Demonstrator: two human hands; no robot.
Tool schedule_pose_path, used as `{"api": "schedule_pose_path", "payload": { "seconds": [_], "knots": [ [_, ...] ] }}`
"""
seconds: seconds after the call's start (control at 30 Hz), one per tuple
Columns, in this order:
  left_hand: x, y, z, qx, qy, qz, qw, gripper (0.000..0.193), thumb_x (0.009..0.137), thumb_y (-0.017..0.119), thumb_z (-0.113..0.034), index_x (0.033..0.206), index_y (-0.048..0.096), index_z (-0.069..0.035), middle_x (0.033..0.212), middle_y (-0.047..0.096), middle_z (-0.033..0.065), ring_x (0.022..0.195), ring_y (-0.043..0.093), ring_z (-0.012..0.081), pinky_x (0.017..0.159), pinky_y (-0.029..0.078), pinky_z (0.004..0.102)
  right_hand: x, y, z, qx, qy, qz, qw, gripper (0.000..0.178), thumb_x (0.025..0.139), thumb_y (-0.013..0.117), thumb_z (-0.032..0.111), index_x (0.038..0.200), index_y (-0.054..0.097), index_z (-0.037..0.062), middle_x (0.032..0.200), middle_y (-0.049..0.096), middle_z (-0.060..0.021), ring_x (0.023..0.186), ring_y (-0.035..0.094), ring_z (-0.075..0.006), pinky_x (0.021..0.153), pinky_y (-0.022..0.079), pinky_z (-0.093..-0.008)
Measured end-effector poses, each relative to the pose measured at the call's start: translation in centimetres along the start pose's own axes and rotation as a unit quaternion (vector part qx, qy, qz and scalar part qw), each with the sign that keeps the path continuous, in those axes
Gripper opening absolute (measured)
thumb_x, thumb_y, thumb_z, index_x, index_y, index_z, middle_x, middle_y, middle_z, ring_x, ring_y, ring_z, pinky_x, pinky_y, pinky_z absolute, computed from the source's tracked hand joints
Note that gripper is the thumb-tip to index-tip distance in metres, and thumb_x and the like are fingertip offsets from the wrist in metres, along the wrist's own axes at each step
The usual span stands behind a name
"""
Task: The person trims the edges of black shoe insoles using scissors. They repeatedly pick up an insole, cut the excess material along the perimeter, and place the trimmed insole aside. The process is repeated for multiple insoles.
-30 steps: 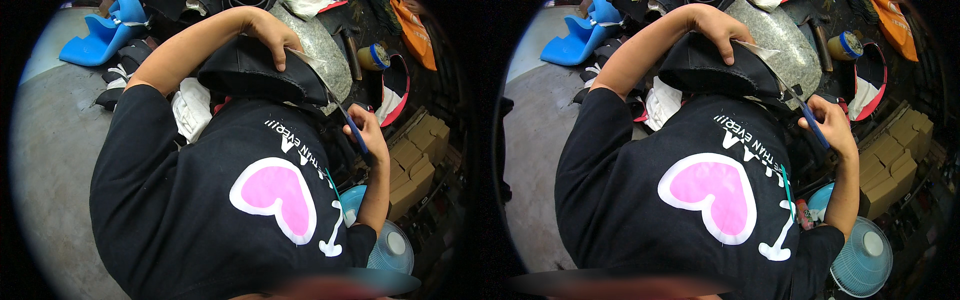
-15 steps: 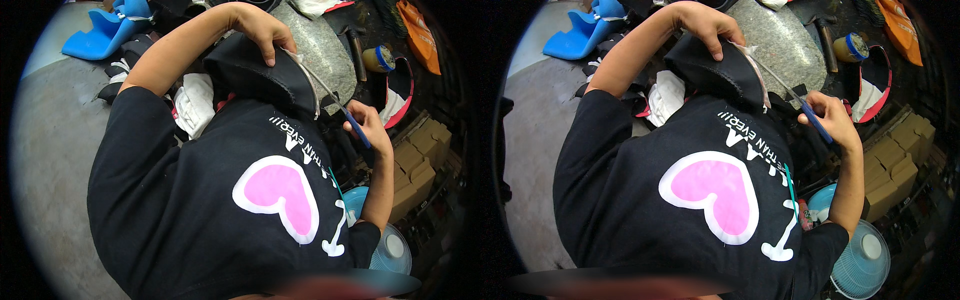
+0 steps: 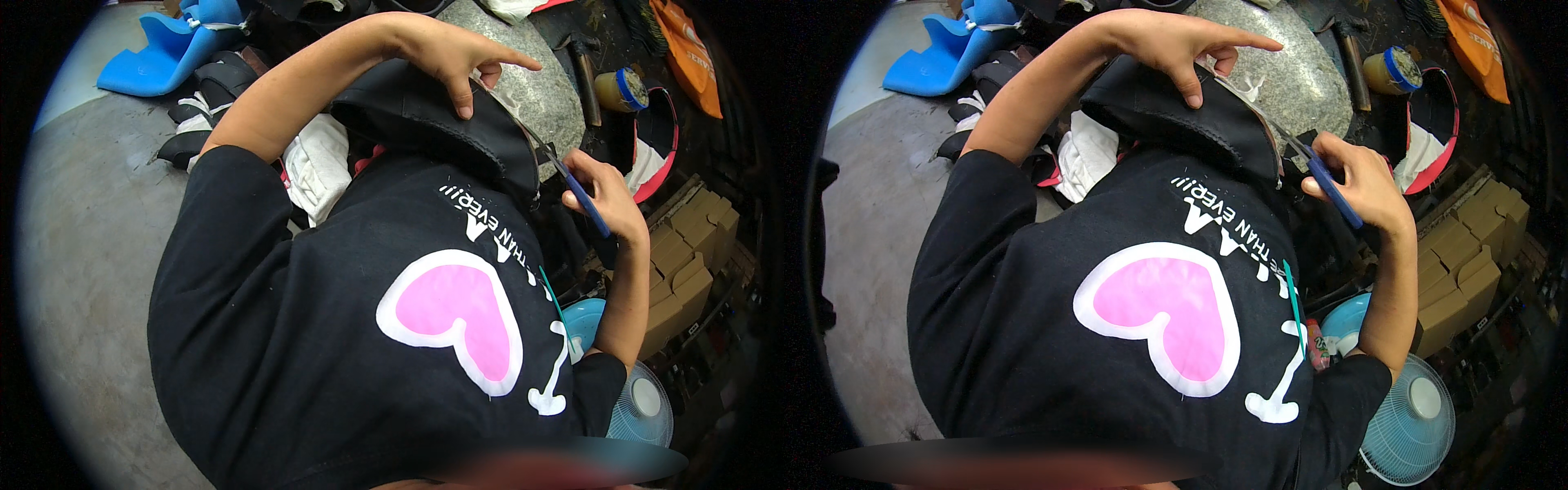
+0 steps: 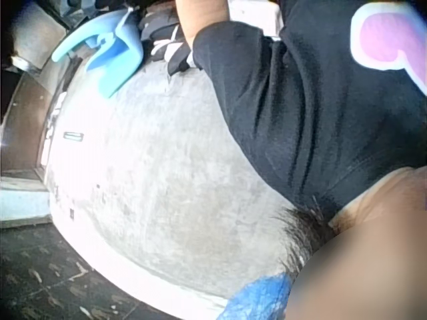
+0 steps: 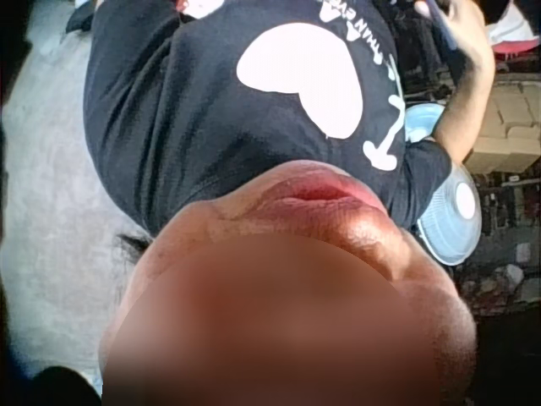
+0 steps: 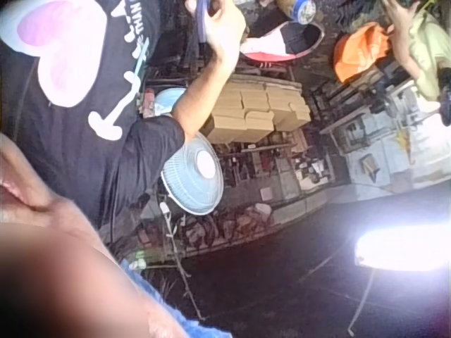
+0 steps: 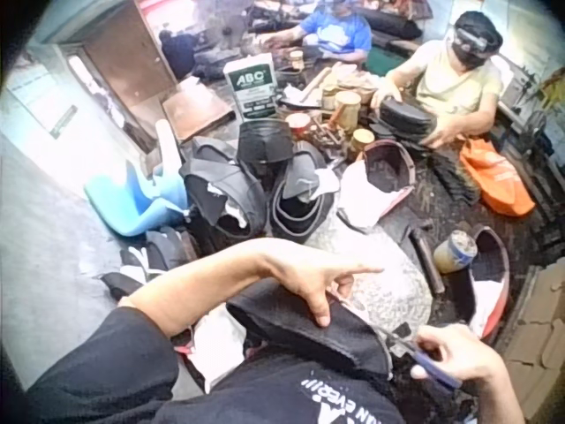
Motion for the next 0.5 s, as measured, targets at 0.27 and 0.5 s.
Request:
{"api": "schedule_pose_path", "payload": {
  "seconds": [0.27,0.5],
  "knots": [
    [-0.4,0.1,0.0,0.039,0.025,-0.039,0.998,0.115,0.06,0.084,-0.008,0.156,0.021,-0.015,0.089,0.052,0.005,0.082,0.056,0.0192,0.077,0.045,0.0279,-0.2,0.4,-0.2,-0.024,-0.015,-0.018,0.999,0.06,0.071,0.072,0.056,0.096,0.056,0.0034,0.074,0.056,-0.0124,0.07,0.056,-0.0259,0.067,0.044,-0.0378],
    [-0.4,0.4,-0.5,0.035,0.001,-0.029,0.999,0.113,0.063,0.084,-0.012,0.156,0.021,-0.017,0.092,0.054,0.0071,0.084,0.058,0.0209,0.076,0.047,0.0303,0.9,1.7,-1.0,0.159,-0.028,0.021,0.987,0.049,0.074,0.079,0.043,0.085,0.053,0.0025,0.072,0.047,0.0025,0.067,0.045,-0.0081,0.059,0.036,-0.0256]
  ]
}}
Point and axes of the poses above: each hand's wrist, its own x-axis towards the middle knuckle, its own y-axis out of the palm, z = x × y, the point moved 3 cm from there along x, towards the middle knuckle
